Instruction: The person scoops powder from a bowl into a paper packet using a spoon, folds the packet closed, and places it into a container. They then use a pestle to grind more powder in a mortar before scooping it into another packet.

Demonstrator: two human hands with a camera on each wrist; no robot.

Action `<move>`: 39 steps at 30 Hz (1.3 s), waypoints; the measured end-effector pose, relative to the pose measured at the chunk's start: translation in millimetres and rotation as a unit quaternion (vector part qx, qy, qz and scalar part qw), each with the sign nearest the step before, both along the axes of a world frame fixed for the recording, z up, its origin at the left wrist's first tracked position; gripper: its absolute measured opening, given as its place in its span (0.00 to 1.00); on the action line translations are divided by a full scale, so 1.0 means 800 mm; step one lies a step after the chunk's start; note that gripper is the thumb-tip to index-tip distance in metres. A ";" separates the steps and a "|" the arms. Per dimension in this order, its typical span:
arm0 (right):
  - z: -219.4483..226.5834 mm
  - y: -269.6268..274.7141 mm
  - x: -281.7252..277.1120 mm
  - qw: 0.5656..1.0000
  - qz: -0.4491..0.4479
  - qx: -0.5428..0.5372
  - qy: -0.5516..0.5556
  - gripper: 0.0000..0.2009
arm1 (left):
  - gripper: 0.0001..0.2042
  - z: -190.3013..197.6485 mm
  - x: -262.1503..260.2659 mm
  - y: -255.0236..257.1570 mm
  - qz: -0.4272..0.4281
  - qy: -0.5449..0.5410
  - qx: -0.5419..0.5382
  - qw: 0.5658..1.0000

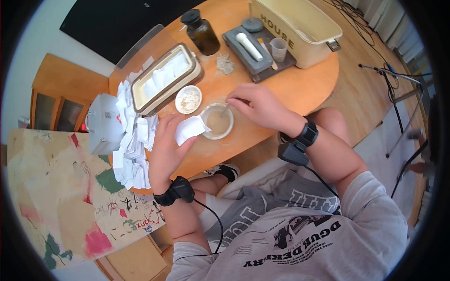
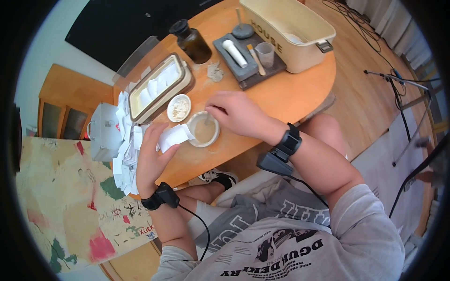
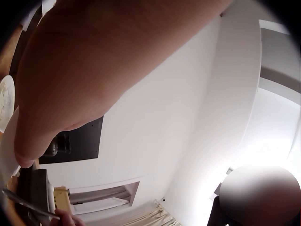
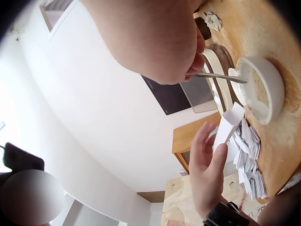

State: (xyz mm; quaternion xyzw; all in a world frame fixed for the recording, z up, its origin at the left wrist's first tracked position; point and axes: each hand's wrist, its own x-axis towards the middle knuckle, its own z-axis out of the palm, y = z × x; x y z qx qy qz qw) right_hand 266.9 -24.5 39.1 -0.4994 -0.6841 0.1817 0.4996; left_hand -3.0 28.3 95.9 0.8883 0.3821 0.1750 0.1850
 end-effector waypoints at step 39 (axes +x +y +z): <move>0.011 -0.006 -0.010 0.999 0.030 -0.006 0.019 0.05 | 0.30 -0.078 -0.017 0.300 0.352 0.103 -0.091 0.926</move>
